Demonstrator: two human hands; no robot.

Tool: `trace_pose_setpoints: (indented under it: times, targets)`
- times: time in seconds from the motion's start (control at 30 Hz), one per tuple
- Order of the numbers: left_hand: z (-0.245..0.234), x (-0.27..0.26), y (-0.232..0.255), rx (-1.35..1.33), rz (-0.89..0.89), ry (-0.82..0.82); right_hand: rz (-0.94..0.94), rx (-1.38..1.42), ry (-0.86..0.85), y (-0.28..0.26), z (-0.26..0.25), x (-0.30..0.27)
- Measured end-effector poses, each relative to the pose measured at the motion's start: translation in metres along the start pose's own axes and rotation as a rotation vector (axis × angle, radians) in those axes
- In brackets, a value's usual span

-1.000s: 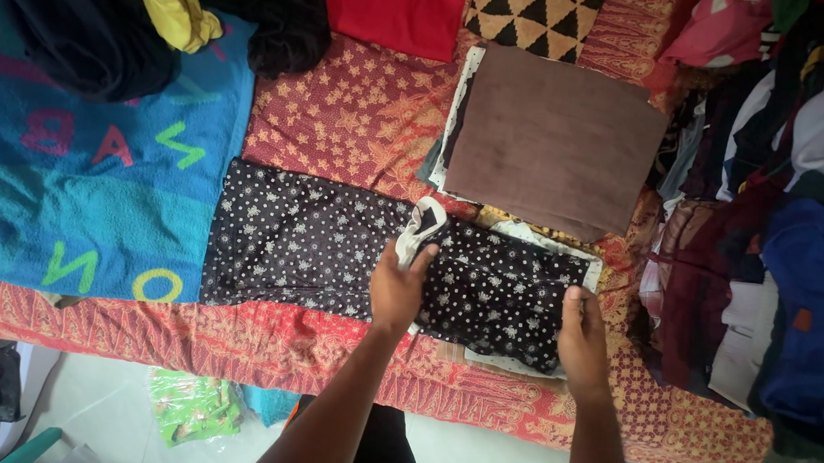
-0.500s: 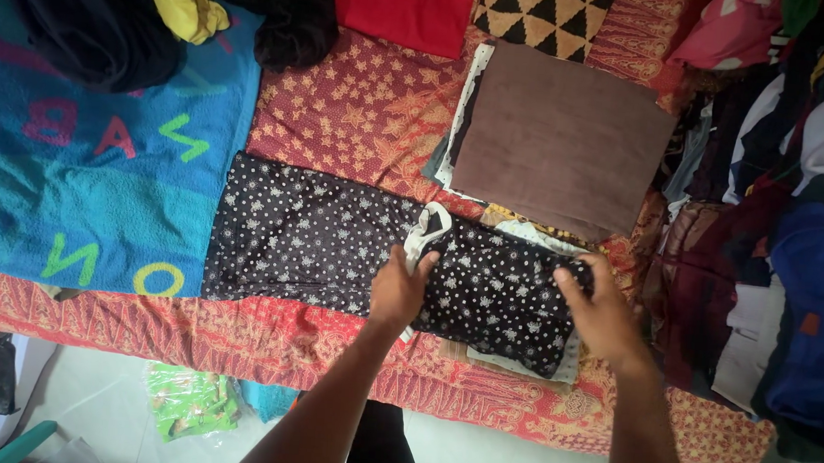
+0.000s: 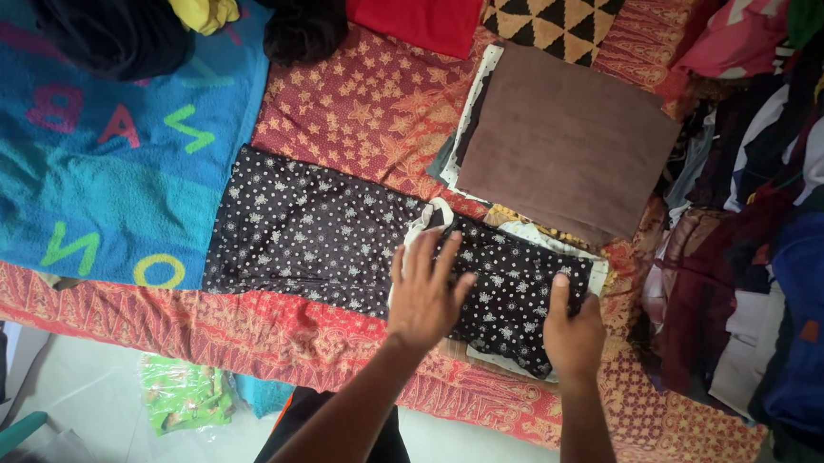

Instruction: The person retrieves items of clothing from a glass cabinet and folds them on a bed, including a yellow garment, a black garment, an orange cloth, a white patterned item, and a black patterned item.

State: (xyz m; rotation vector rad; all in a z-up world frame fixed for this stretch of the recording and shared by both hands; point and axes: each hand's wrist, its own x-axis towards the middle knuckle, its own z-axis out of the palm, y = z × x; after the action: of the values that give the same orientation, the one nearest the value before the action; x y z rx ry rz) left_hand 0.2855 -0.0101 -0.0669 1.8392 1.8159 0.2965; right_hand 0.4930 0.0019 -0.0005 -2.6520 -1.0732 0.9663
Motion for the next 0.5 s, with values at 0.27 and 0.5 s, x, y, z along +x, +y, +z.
trace_pose_setpoints:
  times: [0.27,0.5]
  targets:
    - [0.001,-0.008,-0.005,-0.322,-0.036,-0.105,-0.408,0.209,0.099,-0.034,-0.013,-0.034]
    - [-0.091,-0.018,0.008,-0.813,-0.261,0.106,-0.317,0.358,-0.053,-0.113,-0.006,-0.114]
